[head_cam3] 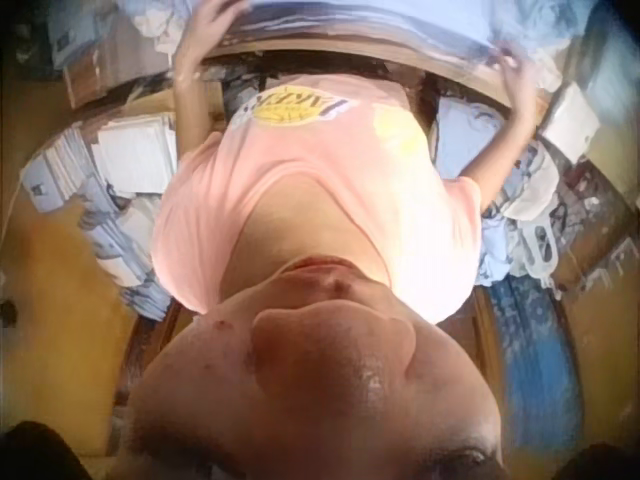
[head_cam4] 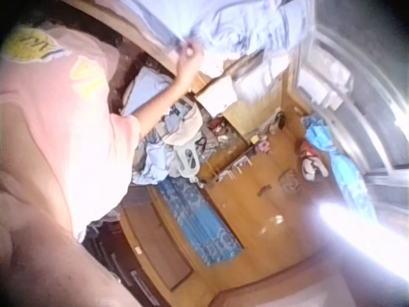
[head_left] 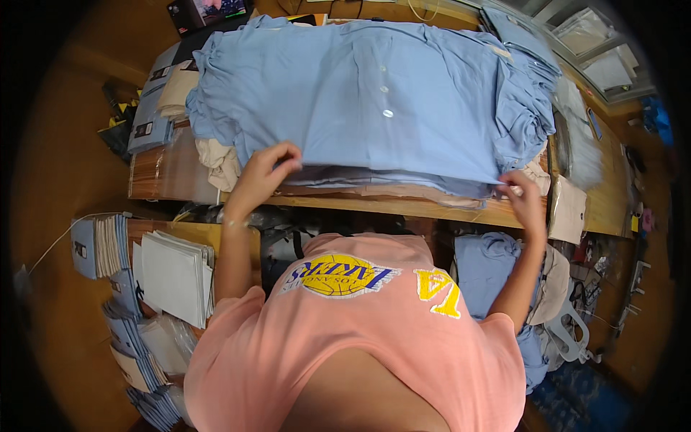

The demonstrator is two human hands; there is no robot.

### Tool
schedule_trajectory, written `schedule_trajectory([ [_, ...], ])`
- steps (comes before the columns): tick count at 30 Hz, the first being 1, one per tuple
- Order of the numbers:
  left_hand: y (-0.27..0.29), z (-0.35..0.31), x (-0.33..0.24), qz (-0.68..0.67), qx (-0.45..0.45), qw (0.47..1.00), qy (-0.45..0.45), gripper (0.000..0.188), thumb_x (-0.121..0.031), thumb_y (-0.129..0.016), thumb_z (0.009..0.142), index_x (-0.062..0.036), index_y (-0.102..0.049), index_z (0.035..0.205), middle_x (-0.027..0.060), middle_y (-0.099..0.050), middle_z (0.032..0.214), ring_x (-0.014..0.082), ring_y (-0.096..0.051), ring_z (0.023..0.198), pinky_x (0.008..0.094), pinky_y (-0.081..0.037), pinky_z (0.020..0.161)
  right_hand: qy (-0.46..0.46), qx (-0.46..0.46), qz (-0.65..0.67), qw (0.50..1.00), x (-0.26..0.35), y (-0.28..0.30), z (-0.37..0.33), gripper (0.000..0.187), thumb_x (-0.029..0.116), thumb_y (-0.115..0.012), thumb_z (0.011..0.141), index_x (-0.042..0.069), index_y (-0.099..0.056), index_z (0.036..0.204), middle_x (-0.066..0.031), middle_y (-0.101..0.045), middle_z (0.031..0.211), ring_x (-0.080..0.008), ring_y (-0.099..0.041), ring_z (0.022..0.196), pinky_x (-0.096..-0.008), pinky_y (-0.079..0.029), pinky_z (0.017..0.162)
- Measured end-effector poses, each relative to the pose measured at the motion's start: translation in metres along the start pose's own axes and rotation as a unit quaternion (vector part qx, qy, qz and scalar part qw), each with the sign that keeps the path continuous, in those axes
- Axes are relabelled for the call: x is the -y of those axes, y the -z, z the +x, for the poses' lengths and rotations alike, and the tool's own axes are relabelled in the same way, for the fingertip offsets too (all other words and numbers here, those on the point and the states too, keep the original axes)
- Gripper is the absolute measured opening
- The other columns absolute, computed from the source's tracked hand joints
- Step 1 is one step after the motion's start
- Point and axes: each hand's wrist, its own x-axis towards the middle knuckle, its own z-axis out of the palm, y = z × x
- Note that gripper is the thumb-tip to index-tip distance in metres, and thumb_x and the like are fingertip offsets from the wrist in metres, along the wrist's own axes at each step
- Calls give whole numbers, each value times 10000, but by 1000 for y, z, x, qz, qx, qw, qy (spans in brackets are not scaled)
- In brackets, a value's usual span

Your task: The person buttons several shirts one at a time on a work table, smoothing the fabric and aligning the plackets before fastening the buttons.

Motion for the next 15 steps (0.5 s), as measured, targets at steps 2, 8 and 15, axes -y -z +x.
schedule_trajectory([
  [2,-6,-6,-23,35,137,988,-62,106,-87,-576,794,8,-568,842,115,-605,779,259,-568,707,310,-444,680,-45,9,-52,998,7,37,-12,138,-62,-625,687,-56,-589,820,-115,-603,758,-176,-570,706,-284,-442,659],
  [8,-57,14,-42,19,217,975,-47,159,-135,-564,828,-3,-605,907,106,-608,792,227,-578,750,288,-447,692,14,149,-176,973,33,34,13,174,-3,-617,704,-32,-620,876,-169,-605,834,-302,-582,733,-338,-453,670],
  [15,-86,115,-69,140,-116,957,-226,177,-98,-605,806,-27,-609,968,78,-567,990,202,-568,819,272,-444,712,188,-58,119,973,101,-58,129,181,8,-609,762,4,-619,943,-123,-553,823,-226,-524,654,-287,-433,628],
])
